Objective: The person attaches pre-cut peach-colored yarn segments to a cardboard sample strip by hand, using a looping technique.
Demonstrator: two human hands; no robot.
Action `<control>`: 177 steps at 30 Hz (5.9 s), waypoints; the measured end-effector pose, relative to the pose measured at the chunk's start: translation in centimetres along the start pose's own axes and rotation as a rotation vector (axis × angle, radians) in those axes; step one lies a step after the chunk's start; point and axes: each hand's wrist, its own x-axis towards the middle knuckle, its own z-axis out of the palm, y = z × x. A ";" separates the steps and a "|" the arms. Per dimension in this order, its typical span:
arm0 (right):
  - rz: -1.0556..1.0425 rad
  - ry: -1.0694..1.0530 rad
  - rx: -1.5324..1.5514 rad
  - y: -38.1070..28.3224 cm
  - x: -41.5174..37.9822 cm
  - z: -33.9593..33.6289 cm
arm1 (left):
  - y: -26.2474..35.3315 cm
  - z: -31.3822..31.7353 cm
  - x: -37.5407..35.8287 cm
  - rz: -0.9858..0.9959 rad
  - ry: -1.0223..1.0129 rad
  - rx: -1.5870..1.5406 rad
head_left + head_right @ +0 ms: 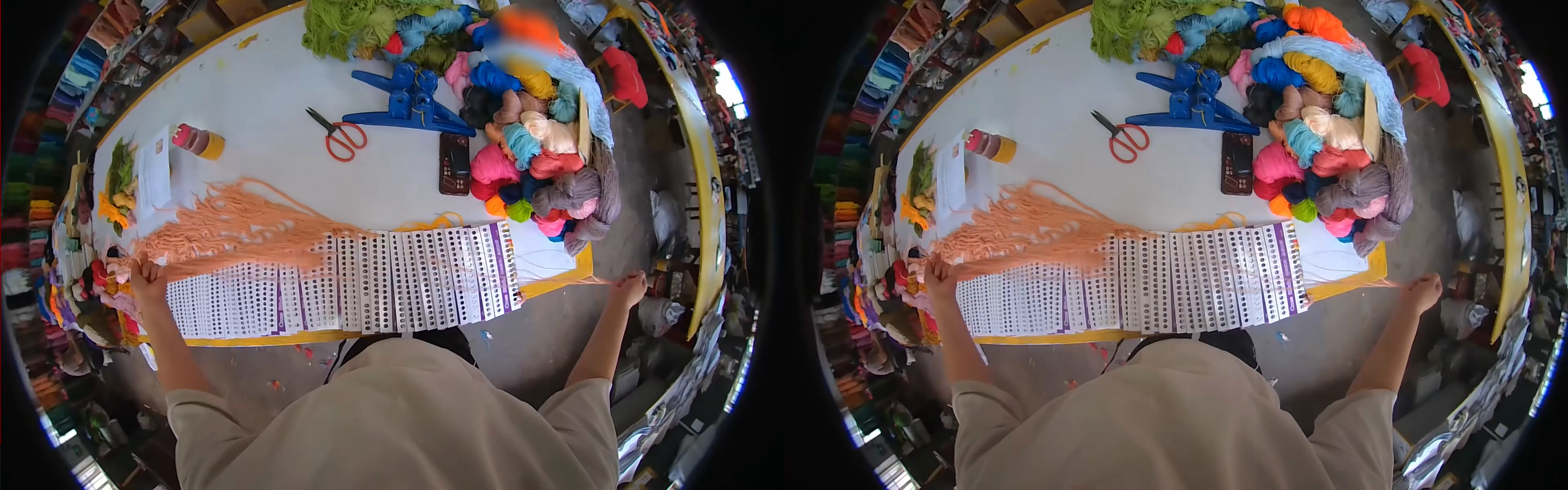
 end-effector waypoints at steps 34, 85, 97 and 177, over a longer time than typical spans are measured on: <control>0.562 -1.696 -0.522 17.9 -32.1 26.9 | -43.6 16.2 -13.2 -0.445 -0.581 1.205; 0.423 -1.555 -0.124 -6.3 -45.4 20.2 | -23.6 19.9 -26.1 -0.313 -0.767 0.326; 0.293 -1.534 -0.100 -6.3 -46.7 19.2 | -23.0 19.5 -27.0 -0.307 -0.757 0.352; 0.162 -0.869 0.106 -0.2 -29.1 15.9 | -15.8 15.4 -14.1 -0.483 -0.380 -0.033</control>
